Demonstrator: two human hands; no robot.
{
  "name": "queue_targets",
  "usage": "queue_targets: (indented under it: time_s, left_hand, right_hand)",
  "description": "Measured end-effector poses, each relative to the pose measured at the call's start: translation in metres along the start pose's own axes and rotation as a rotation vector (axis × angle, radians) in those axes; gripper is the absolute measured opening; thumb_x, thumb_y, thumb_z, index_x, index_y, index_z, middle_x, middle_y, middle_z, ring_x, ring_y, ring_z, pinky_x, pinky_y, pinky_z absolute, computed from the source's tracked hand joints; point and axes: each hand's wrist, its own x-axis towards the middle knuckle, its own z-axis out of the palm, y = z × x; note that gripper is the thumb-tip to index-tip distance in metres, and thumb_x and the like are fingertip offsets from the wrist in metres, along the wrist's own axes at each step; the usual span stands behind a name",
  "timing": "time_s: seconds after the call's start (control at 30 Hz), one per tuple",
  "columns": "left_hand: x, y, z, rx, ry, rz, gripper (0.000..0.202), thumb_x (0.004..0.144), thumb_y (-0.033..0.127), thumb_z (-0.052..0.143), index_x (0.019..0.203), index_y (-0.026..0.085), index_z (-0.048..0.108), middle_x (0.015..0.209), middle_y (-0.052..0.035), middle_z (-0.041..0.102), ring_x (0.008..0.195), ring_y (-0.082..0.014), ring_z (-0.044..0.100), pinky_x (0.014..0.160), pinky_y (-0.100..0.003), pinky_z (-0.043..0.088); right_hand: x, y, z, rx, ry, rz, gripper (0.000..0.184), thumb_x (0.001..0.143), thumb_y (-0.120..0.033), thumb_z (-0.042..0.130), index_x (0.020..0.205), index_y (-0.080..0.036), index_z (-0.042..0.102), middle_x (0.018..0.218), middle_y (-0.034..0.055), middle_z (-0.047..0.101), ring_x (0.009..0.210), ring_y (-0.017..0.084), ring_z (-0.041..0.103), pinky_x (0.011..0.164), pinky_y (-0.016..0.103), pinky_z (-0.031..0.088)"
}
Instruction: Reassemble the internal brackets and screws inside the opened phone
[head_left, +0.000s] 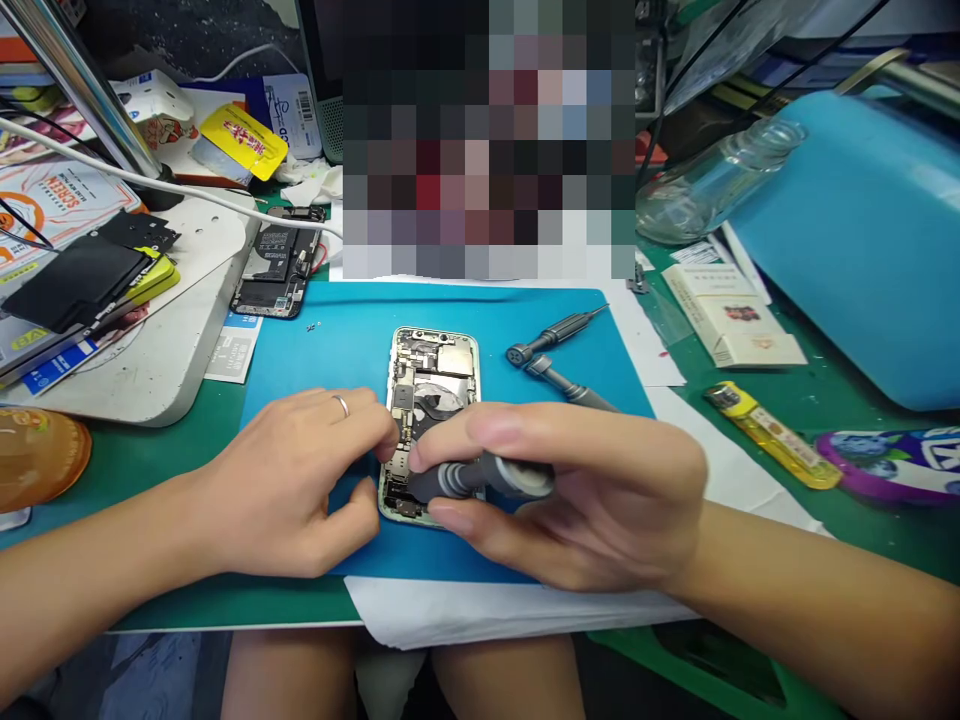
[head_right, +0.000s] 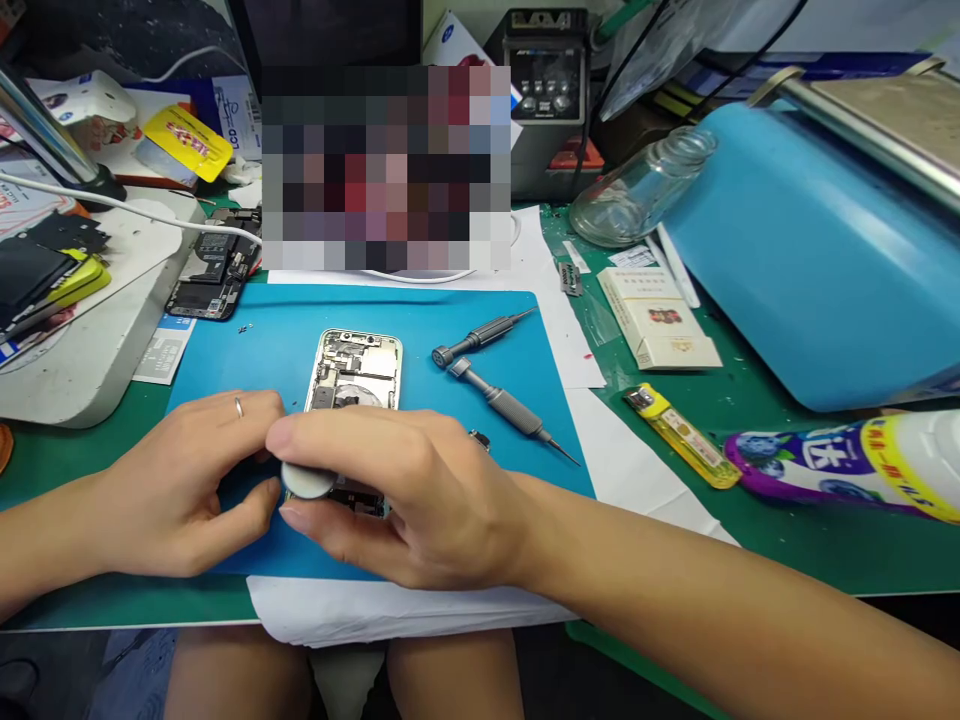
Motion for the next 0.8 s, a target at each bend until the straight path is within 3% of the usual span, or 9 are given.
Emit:
queue_targets:
  time_s: [0.6,0.8]
  left_hand:
    - [-0.0005,0.0008,-0.0007,-0.004,-0.012,-0.033,0.01,0.087,0.017,0.05,0.094,0.021,0.057,0.076,0.0025,0.06,0.064,-0.0148,0.051,0.061,-0.03,0.036]
    - [-0.001,0.0014,0.0003,0.017,0.02,0.011,0.004,0.092,0.021,0.057,0.095,0.02,0.058,0.078,0.0022,0.064,0.064,-0.0138,0.056,0.06,-0.029,0.037]
  right_hand:
    - [0.0028,0.0019,0.0008,-0.001,0.047,-0.009,0.066,0.09,-0.008,0.068,0.15,-0.02,0.045,0.106,0.0104,0.077,0.097,0.019,0.077,0.078,0.025,0.067]
    - [0.005,-0.0025,-0.0055,-0.052,0.106,0.065,0.057,0.09,-0.012,0.069,0.141,-0.028,0.05,0.095,0.0029,0.077,0.08,0.015,0.076,0.072,0.024,0.064]
